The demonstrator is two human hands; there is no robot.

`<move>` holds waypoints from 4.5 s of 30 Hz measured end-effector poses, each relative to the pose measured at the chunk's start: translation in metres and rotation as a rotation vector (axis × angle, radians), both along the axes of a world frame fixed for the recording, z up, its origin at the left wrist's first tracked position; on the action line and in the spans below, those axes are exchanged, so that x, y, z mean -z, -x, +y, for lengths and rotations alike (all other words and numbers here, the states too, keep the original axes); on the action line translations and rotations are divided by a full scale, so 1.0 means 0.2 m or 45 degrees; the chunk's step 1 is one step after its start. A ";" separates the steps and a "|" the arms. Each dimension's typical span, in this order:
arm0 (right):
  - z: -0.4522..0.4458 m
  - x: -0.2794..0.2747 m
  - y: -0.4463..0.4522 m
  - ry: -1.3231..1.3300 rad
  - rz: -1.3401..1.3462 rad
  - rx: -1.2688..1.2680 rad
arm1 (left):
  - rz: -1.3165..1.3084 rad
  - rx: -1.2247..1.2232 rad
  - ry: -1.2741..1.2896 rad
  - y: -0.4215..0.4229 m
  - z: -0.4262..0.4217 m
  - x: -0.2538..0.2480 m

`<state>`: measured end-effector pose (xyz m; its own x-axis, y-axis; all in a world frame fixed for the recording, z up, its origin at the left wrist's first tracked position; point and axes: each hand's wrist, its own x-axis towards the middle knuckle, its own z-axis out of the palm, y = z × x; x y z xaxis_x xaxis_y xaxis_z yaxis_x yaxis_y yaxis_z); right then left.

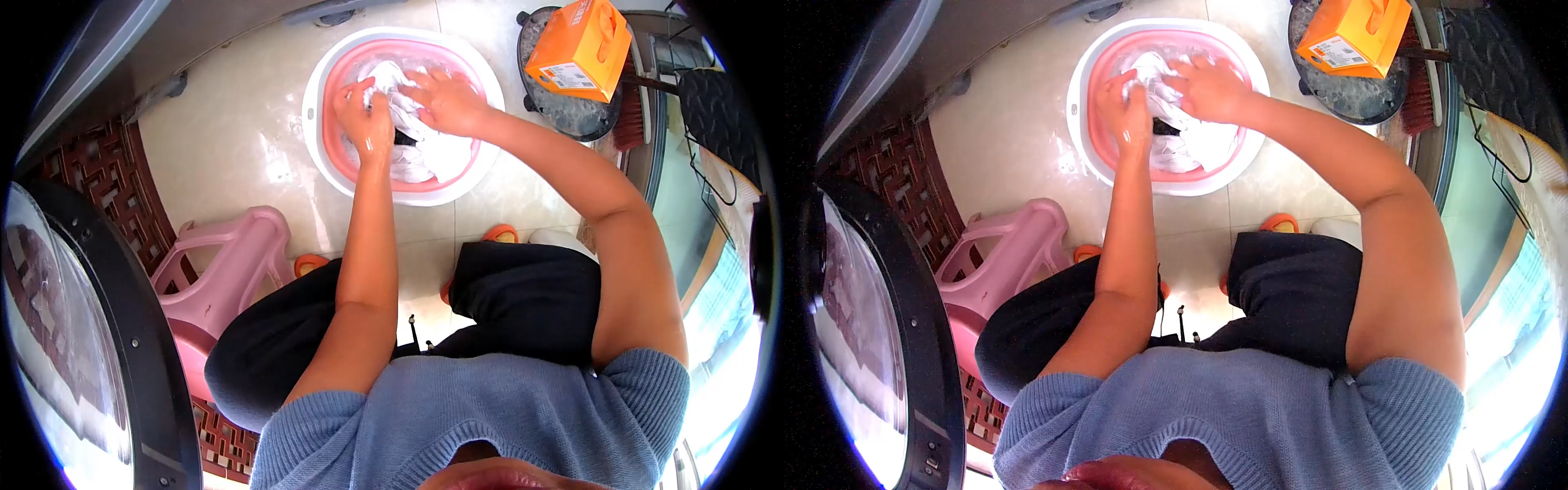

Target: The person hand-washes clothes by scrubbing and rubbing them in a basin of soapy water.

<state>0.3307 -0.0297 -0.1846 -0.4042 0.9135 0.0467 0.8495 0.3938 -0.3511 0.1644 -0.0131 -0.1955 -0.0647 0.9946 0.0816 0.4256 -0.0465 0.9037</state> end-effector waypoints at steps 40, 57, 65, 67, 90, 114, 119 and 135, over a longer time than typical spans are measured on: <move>-0.09 -0.32 0.33 0.201 0.459 -0.331 | -2.054 -0.183 0.922 -0.02 -0.04 0.01; 0.12 0.08 0.03 0.461 -0.088 0.111 | 0.609 0.208 0.454 -0.04 0.05 0.09; -0.09 -0.33 0.34 0.244 0.466 -0.367 | -1.923 0.115 1.101 0.06 0.05 0.08; -0.09 -0.30 0.33 0.258 0.344 -0.437 | -1.935 -0.006 0.908 -0.01 -0.03 0.14; -0.07 -0.32 0.31 0.195 0.554 -0.478 | -1.762 -0.075 0.840 0.04 0.01 -0.11; 0.12 0.35 0.00 0.679 0.652 0.465 | -0.154 0.345 -0.081 -0.21 -0.04 -0.13; 0.16 -0.19 0.12 0.749 -0.426 0.102 | 0.236 0.232 -0.023 -0.10 0.09 -0.02; 0.02 -0.23 0.24 0.226 0.544 -0.100 | -2.155 0.210 1.067 0.07 0.07 0.24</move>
